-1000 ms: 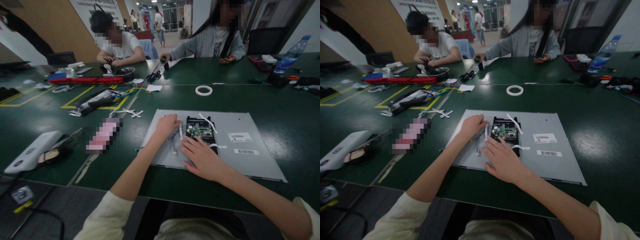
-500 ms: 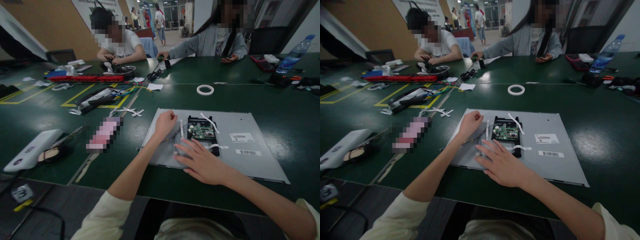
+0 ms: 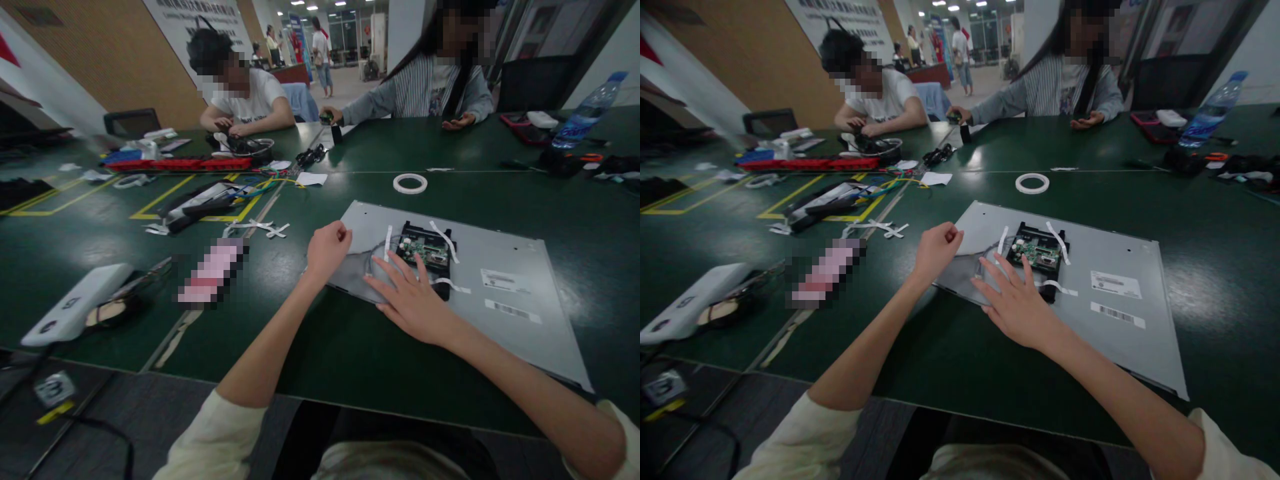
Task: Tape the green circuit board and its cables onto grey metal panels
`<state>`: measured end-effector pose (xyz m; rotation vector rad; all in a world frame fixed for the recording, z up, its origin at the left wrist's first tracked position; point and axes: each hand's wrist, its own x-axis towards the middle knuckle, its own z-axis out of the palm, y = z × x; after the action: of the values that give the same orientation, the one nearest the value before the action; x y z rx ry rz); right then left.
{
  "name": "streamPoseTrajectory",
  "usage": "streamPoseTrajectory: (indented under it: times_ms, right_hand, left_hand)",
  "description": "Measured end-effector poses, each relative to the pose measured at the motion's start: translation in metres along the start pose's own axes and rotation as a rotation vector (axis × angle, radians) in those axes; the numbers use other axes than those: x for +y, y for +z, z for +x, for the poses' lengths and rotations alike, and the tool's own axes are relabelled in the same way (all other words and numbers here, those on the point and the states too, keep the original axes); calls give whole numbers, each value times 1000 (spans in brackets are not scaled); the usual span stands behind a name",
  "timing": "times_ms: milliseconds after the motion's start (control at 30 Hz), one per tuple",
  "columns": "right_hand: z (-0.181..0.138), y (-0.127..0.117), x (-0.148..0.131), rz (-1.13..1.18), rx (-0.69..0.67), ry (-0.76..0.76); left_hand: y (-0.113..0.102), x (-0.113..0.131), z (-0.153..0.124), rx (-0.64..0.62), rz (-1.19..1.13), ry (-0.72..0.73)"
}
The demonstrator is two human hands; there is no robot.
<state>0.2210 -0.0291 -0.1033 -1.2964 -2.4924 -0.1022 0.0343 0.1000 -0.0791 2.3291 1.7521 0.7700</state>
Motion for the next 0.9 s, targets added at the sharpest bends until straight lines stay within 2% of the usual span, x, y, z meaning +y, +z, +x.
streamPoseTrajectory:
  times_ms: [300, 467, 667, 900]
  right_hand:
    - [-7, 10, 54, -134, 68, 281]
    - [-11, 11, 74, -191, 60, 377]
    - [-14, 9, 83, -227, 51, 454]
    - [-19, 8, 85, -299, 54, 540]
  left_hand:
    - [7, 2, -5, -50, 3, 53]
    - [10, 5, -7, -95, 38, 66]
    - [10, 7, -9, -116, 55, 91]
    - [14, 10, -13, -205, 129, 62]
